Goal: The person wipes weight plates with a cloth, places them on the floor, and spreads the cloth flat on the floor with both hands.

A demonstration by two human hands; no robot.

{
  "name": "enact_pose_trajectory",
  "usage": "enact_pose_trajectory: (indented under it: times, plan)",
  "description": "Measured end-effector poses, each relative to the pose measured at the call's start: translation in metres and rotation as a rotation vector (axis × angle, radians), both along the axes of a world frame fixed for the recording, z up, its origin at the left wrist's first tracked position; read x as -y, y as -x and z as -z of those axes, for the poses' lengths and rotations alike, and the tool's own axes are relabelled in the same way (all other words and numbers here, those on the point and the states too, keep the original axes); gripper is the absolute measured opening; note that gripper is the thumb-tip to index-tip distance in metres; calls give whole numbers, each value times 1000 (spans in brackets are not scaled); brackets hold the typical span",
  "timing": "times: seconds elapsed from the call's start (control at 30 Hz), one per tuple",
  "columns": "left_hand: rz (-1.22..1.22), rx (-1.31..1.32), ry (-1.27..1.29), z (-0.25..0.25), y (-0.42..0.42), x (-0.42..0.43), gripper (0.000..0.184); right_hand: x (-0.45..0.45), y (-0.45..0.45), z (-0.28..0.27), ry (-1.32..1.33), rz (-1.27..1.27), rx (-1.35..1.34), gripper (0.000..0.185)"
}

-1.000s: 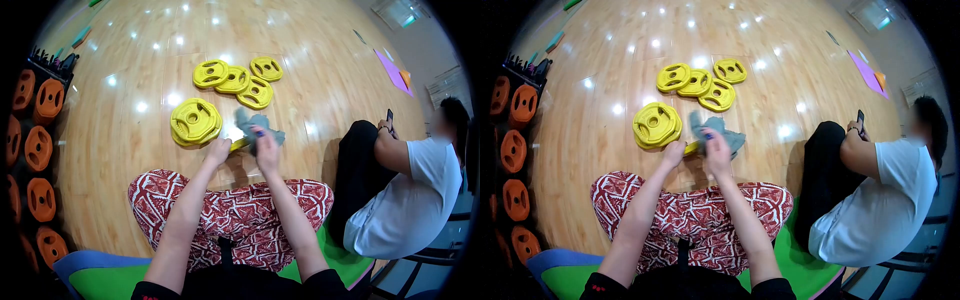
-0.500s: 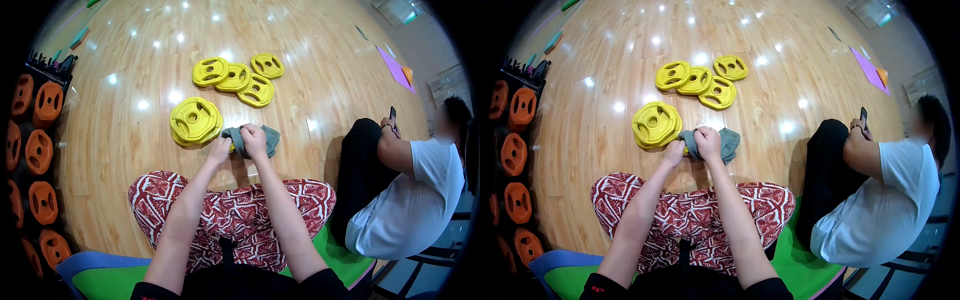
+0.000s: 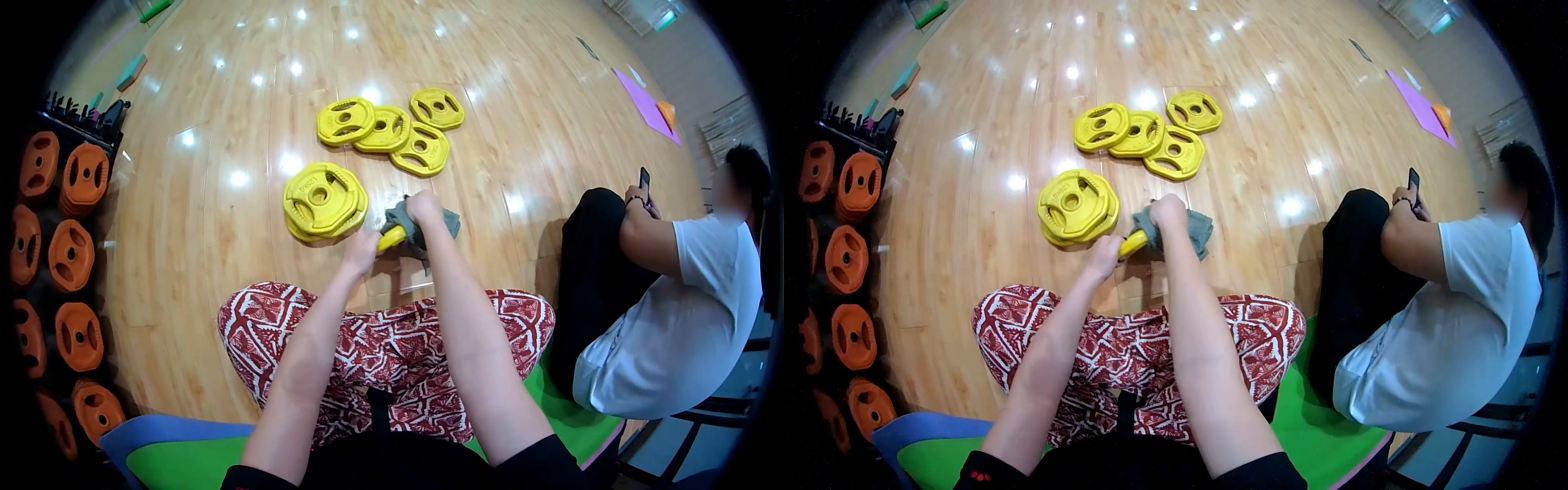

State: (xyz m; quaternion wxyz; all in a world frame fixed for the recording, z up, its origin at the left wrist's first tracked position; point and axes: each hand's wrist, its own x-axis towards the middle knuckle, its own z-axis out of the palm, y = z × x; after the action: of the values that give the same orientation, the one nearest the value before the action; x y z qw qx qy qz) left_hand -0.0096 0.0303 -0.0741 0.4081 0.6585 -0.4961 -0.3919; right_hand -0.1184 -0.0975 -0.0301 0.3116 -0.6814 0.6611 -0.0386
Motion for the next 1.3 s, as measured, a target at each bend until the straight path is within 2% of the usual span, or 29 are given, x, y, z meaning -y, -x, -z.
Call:
enact_pose_trajectory:
  times: [0.03, 0.1, 0.2, 0.23, 0.3, 0.37, 0.4, 0.43, 0.5, 0.53, 0.57, 0.6, 0.67, 0.7, 0.77, 0.8, 0.83, 0.9, 0.93, 1.03, 1.1, 1.13, 1.2, 1.23, 1.3]
  plan:
    - [42, 148, 40, -1, 1, 1, 43, 3, 5, 4, 1, -4, 4, 30]
    - [32, 155, -28, -7, 8, 1, 45, 4, 17, 12, 112, 109, 32, 31]
    - [41, 121, 20, -16, 11, -1, 36, -1, 35, 19, 273, 175, 57, 30]
    - [44, 122, 27, -15, 10, -1, 36, 1, 40, 44, 280, 178, 58, 30]
    - [36, 170, 142, -13, 8, -1, 38, 13, 50, 110, 27, 172, 745, 26]
    - [34, 243, 124, -6, 3, -1, 39, -29, 44, 35, -135, 136, 939, 23]
    - [33, 321, 109, -5, 2, -1, 39, -30, 43, 45, -52, 26, 902, 26]
    - [37, 319, 113, -10, 2, 0, 39, -42, 39, 30, -8, -31, 868, 26]
    - [-57, 186, -114, -21, 2, 5, 45, -52, 27, 27, 486, -300, 583, 24]
    - [-66, 248, -131, -1, 1, 9, 44, -71, 17, 6, 534, -296, 506, 24]
    - [-60, 246, -127, -2, 2, 9, 44, -94, 6, -23, 580, -293, 429, 24]
    - [-52, 234, 9, -3, 3, 7, 44, -107, -3, -33, 508, -331, 369, 24]
    - [-40, 237, 222, -16, 2, -3, 44, -116, -11, -36, 582, -316, 337, 25]
    - [-41, 243, 219, -6, 1, -1, 44, -114, -14, -32, 603, -294, 349, 26]
    - [-95, -9, 45, 25, -2, 5, 43, -98, -13, -29, 527, -253, 396, 27]
    - [-182, -64, 28, -15, 8, 0, 43, -86, -9, -30, 453, -207, 432, 29]
    - [-187, -69, 27, -14, 5, -1, 43, -71, -3, -34, 241, -258, 330, 35]
    - [12, -10, -69, -9, -2, -1, 38, -48, 13, -16, 68, -189, 365, 38]
    - [2, 90, 52, -5, 1, -1, 37, -35, 29, 6, 1, -185, 404, 39]
    - [82, 205, 57, -18, 4, 0, 45, -21, 65, 62, -179, -136, 612, 39]
    - [92, 220, -46, -23, 7, 4, 46, -13, 75, 105, -87, -132, 644, 38]
    - [32, 234, -29, -22, 9, 2, 46, -26, 71, 82, -102, -126, 636, 38]
    - [-63, 233, -31, -26, 10, 1, 43, -42, 51, 32, 397, -255, 75, 38]
    - [-59, 236, -26, -21, 8, 3, 43, -44, 44, 27, 303, -255, 245, 37]
    - [-87, 232, -52, -6, 4, 4, 43, -55, 28, 7, 326, -363, 350, 38]
